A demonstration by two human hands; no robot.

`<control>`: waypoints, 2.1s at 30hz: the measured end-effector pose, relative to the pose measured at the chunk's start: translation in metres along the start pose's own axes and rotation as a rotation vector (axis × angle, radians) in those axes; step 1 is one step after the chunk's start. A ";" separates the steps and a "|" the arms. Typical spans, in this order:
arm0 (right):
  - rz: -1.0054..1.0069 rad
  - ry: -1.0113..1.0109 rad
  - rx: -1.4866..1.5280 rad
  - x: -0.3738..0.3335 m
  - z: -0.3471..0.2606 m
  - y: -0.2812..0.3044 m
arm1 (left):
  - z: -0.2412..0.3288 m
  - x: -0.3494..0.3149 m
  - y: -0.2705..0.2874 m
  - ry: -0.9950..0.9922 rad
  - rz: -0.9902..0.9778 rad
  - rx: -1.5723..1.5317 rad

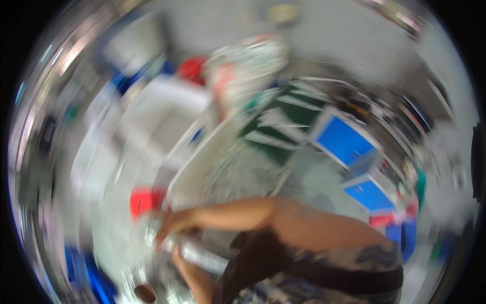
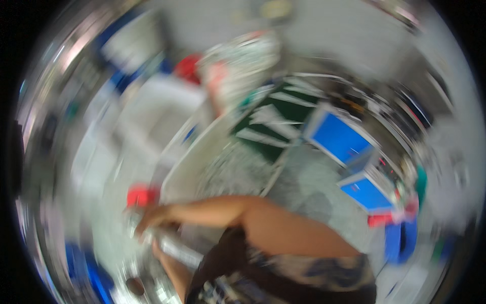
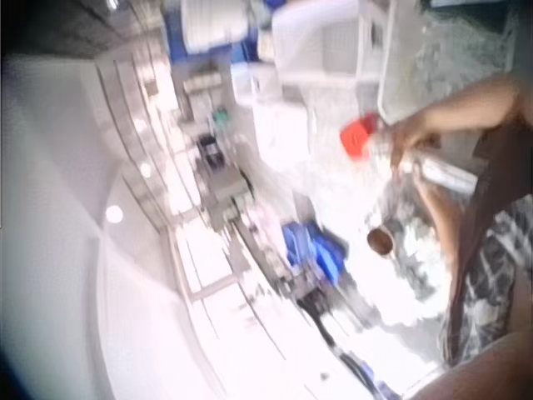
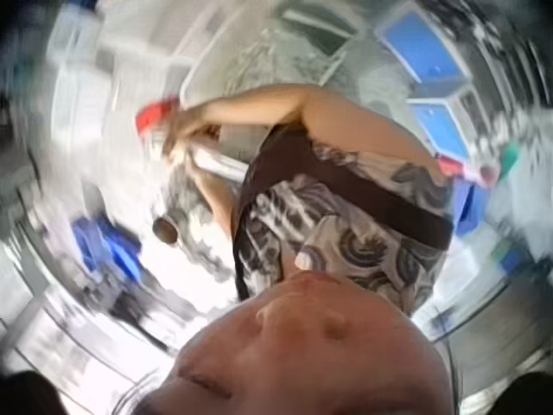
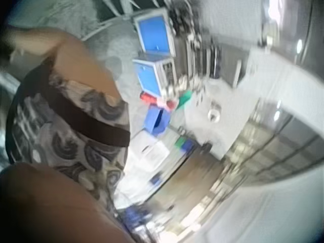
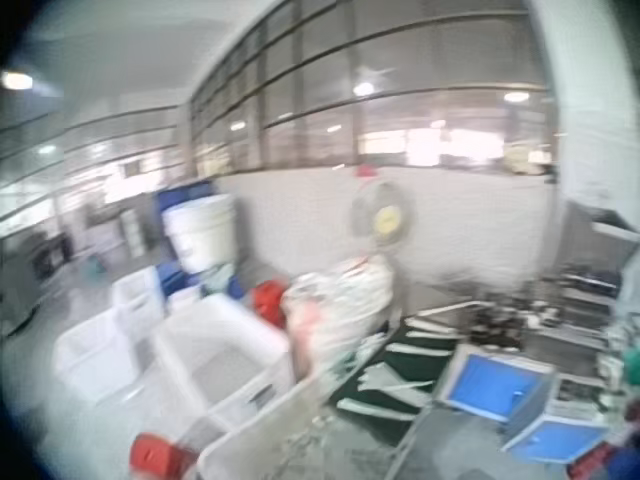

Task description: The person picks up wrapped straws from a white plastic bin by hand, gathers them into bundles, and secures each bundle using a rubber band taken from a small metal bowl.

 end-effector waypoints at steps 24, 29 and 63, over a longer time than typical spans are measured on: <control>-0.240 -0.477 -0.417 0.002 0.125 -0.106 | 0.185 -0.457 0.222 0.073 2.042 0.963; 0.083 -0.386 -0.625 -0.054 0.141 -0.019 | 0.096 -0.435 0.347 1.220 1.054 1.667; 1.341 -1.379 -1.180 -0.235 0.425 0.535 | -0.370 -0.174 0.044 0.913 0.255 1.147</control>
Point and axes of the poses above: each hand's wrist, its own x-axis towards the middle knuckle, its own y-axis out of the back of the hand, z = x × y, the point moved 6 cm from there along x, towards the middle knuckle, and after that the axes turned 3 degrees about -z, right-handed, at the moved point
